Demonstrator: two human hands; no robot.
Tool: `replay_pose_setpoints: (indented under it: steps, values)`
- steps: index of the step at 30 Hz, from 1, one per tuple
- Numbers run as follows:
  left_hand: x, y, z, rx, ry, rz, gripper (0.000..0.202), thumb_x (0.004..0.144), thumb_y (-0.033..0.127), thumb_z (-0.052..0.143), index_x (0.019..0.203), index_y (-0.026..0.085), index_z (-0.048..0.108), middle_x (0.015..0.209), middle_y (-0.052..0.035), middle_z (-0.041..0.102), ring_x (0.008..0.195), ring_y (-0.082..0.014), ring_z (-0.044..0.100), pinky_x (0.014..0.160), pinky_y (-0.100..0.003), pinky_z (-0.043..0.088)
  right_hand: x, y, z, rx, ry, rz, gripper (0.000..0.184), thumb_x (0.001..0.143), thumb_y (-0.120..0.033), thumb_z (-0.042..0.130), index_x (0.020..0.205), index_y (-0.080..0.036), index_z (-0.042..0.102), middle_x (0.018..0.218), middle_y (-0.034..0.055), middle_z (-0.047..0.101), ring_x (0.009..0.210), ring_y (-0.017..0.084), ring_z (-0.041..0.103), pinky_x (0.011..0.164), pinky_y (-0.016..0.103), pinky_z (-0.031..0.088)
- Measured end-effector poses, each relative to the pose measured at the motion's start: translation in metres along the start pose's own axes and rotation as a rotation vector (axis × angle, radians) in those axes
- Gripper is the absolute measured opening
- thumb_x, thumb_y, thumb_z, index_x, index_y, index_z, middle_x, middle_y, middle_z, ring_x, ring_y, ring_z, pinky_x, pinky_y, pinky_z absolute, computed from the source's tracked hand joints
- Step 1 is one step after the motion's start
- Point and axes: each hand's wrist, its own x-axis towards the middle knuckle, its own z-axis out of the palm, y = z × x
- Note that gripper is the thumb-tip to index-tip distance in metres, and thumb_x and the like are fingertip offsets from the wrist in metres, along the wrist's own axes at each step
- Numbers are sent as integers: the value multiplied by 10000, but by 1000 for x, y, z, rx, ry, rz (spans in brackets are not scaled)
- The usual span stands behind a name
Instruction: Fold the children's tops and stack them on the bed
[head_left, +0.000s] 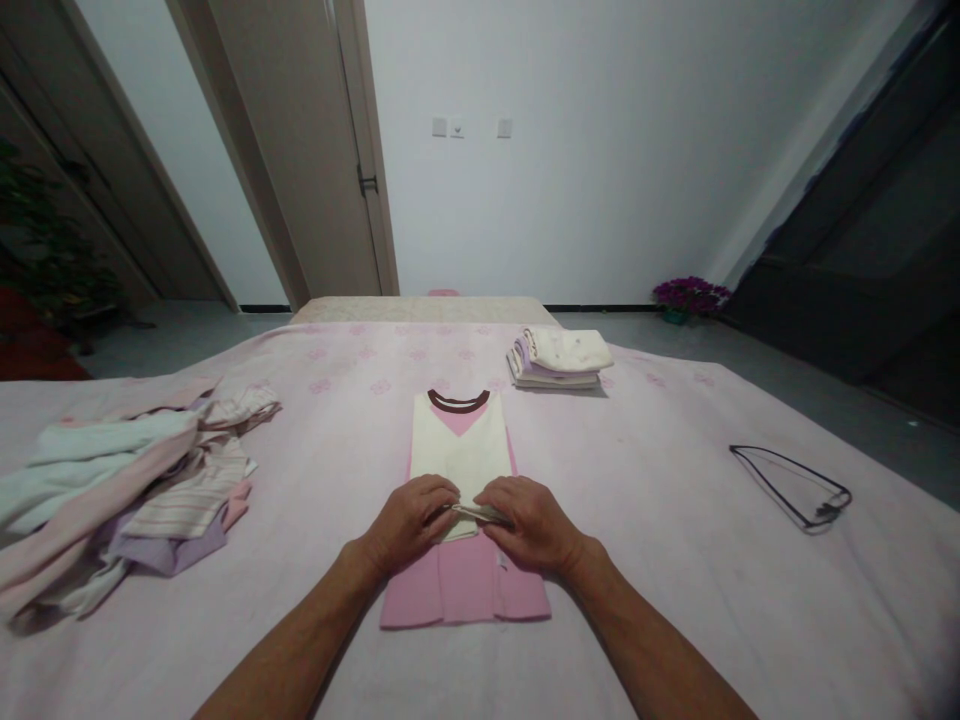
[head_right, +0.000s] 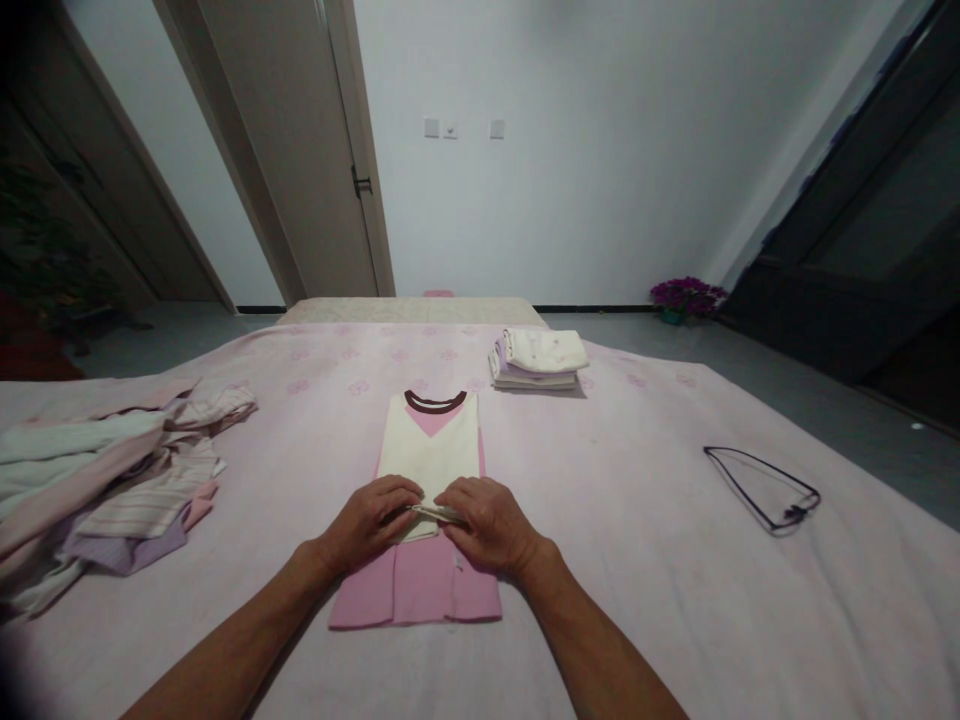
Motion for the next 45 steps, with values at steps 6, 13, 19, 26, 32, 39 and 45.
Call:
replay_pose_setpoints:
  steps: [6, 13, 19, 26, 32, 39, 45]
  values:
    - [1, 0, 0, -19, -19, -56, 104, 955, 218, 551, 939, 197, 651, 966, -54, 684, 913, -175, 628, 857, -307, 511, -2, 3, 3, -43, 38, -72, 165, 970, -249, 558, 1110, -224, 642, 959, 62, 696, 827, 179, 615, 760, 326, 455]
    - [1, -4, 1, -57, -14, -110, 91, 932, 194, 551, 928, 205, 641, 956, -43, 677, 905, -170, 624, 849, -300, 506, -3, 5, 6, -89, 97, -119, 125, 954, -260, 583, 1044, -240, 668, 1074, 72, 698, 889, 186, 631, 796, 341, 471]
    - [0, -4, 1, -47, -8, -95, 82, 931, 200, 564, 970, 207, 636, 961, -45, 680, 914, -170, 637, 849, -303, 521, -4, 11, 11, -106, 91, -52, 79, 934, -248, 615, 991, -211, 655, 1019, 70, 698, 873, 190, 622, 773, 333, 456]
    - [-4, -1, 1, 46, 52, 70, 244, 932, 252, 600, 1173, 218, 621, 1293, -135, 604, 1164, -228, 605, 974, -384, 525, -3, 7, 10, -40, 72, -14, 86, 957, -253, 569, 970, -199, 634, 923, 59, 687, 819, 179, 603, 763, 328, 431]
    - [0, 4, 1, 86, 18, 95, 126, 961, 267, 567, 1006, 216, 673, 1176, -107, 666, 989, -186, 664, 847, -311, 558, -4, 7, 9, -31, 64, 20, 131, 969, -280, 552, 893, -197, 621, 797, 41, 662, 730, 170, 569, 721, 314, 399]
    - [0, 2, 4, 153, -10, 167, 305, 982, 251, 535, 1278, 266, 608, 1264, -115, 640, 970, -173, 671, 819, -309, 545, -4, 7, 9, -57, 57, 20, 159, 963, -260, 528, 843, -188, 603, 759, 42, 637, 706, 168, 549, 705, 311, 392]
    - [-1, -3, 9, 178, -8, 139, 136, 978, 254, 544, 1015, 206, 666, 955, -70, 715, 835, -163, 655, 757, -288, 513, -3, 5, 8, -43, 50, 2, 107, 942, -252, 560, 864, -196, 606, 805, 53, 654, 751, 180, 572, 723, 316, 433]
